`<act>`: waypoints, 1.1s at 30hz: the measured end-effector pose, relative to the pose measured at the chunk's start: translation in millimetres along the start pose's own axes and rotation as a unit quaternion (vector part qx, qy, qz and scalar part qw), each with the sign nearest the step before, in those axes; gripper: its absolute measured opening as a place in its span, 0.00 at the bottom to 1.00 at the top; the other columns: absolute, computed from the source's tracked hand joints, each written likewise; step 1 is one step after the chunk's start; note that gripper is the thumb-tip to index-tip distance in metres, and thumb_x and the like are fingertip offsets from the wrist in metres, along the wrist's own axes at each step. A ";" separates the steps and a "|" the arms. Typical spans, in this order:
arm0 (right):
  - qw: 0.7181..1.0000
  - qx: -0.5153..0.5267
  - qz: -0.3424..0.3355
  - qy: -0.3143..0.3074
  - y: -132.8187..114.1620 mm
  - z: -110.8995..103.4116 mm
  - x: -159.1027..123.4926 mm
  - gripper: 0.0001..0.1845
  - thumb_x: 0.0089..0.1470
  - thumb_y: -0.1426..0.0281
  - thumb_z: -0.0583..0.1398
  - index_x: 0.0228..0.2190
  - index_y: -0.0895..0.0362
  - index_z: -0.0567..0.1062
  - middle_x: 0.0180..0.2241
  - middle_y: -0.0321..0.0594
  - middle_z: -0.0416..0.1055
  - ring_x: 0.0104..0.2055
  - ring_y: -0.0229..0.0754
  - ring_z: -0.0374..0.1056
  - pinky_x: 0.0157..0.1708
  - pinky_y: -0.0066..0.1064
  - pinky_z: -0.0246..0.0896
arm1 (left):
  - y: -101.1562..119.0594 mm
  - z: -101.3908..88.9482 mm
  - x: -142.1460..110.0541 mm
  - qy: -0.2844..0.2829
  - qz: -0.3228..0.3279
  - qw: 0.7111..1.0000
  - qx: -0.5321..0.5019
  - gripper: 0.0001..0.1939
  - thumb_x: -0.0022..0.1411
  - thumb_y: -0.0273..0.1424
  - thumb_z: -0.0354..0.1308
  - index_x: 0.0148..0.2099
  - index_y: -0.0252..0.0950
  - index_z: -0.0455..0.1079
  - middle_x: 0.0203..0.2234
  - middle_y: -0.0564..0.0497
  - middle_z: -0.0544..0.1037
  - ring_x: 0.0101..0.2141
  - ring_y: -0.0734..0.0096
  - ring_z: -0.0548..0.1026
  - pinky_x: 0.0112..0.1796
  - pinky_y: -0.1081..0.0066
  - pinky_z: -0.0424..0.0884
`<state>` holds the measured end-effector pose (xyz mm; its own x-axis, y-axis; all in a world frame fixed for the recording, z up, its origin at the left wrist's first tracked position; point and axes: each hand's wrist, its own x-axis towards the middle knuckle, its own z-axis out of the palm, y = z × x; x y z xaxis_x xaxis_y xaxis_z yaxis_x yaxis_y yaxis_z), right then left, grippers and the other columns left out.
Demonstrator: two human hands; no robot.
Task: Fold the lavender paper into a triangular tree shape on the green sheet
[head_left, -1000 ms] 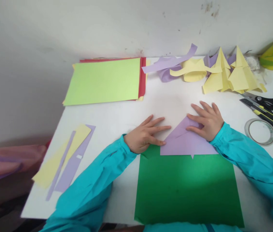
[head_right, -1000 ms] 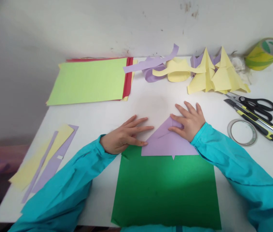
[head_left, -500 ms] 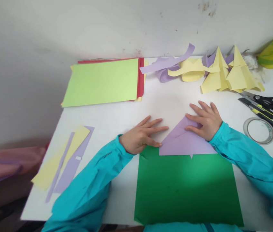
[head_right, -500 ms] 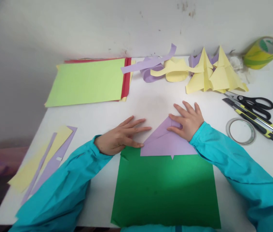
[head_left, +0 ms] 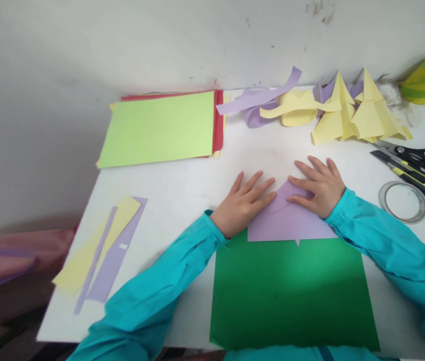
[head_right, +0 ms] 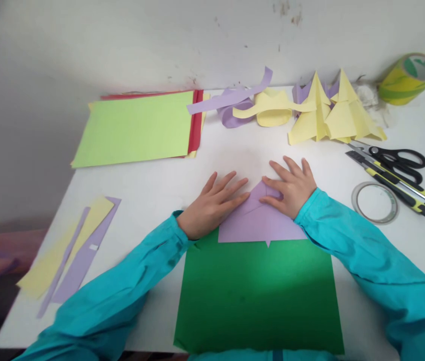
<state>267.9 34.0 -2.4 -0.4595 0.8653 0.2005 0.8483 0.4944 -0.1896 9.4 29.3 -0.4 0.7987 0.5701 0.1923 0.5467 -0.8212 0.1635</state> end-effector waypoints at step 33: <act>1.000 -0.003 -0.001 -0.005 2.0 0.2 0.2 0.25 0.54 0.46 0.55 0.48 0.44 0.74 0.59 0.38 0.62 0.62 0.59 0.52 0.57 0.61 0.42 | 8.7 -21.3 -33.3 0.027 0.071 0.997 -0.028 0.14 0.64 0.17 0.47 0.41 0.36 0.72 0.56 0.48 0.69 0.64 0.62 0.52 0.60 0.48 0.54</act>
<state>269.4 35.2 -2.9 -0.4633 0.8653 0.1914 0.8491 0.4953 -0.1838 -17.8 3.6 15.2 0.8510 0.4506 0.2698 0.4134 -0.8916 0.1849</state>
